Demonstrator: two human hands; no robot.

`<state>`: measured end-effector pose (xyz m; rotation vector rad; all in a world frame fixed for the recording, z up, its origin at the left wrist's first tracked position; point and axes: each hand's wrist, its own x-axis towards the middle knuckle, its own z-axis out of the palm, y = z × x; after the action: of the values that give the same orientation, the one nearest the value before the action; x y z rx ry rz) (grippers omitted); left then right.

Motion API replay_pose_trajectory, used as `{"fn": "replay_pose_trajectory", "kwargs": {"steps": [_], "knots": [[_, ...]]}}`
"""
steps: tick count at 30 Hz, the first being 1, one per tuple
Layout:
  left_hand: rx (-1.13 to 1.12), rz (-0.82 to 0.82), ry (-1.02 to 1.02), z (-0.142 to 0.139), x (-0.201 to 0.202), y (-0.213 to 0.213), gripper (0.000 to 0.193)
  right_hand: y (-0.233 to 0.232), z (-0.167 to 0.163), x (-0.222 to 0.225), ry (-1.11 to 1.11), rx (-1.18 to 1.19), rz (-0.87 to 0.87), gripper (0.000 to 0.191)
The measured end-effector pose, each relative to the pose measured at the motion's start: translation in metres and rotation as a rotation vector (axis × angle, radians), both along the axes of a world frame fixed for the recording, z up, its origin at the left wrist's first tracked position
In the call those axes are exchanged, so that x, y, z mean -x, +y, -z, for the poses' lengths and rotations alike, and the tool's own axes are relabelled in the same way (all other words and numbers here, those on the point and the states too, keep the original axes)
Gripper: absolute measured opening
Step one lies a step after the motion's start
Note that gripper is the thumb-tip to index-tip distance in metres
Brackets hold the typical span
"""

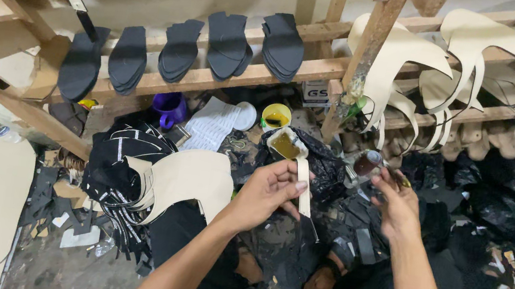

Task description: The person sits on the floor and applies glue to the edges of beige shoe upper parts using a brush. They repeatedly dip the brush into a container, coat the edges, and place the treated parts on a wooden shelf.

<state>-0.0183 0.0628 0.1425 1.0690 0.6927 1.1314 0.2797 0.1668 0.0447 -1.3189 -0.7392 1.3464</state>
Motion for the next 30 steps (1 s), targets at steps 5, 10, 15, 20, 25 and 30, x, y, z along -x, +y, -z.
{"fn": "replay_pose_trajectory", "kwargs": {"steps": [5, 10, 15, 20, 25, 30], "knots": [[0.029, -0.223, -0.047, -0.007, 0.001, 0.011, 0.035, -0.06, -0.044, 0.02, -0.007, -0.404, -0.012, 0.052], [-0.036, -0.293, -0.017, -0.019, 0.0, 0.011, 0.049, -0.105, -0.088, 0.047, -0.17, -0.615, -0.05, 0.035], [-0.081, -0.367, -0.029, -0.025, -0.002, 0.011, 0.054, -0.139, -0.11, 0.065, -0.463, -0.817, -0.148, 0.022], [-0.099, -0.397, -0.06, -0.028, -0.006, 0.012, 0.057, -0.142, -0.12, 0.076, -0.586, -0.922, -0.199, 0.018], [-0.097, -0.433, -0.084, -0.035, -0.002, 0.012, 0.054, -0.146, -0.128, 0.076, -0.531, -0.818, -0.237, 0.018], [-0.165, -0.446, -0.015, -0.048, -0.001, 0.003, 0.052, -0.144, -0.123, 0.077, -0.667, -0.876, -0.239, 0.017]]}}
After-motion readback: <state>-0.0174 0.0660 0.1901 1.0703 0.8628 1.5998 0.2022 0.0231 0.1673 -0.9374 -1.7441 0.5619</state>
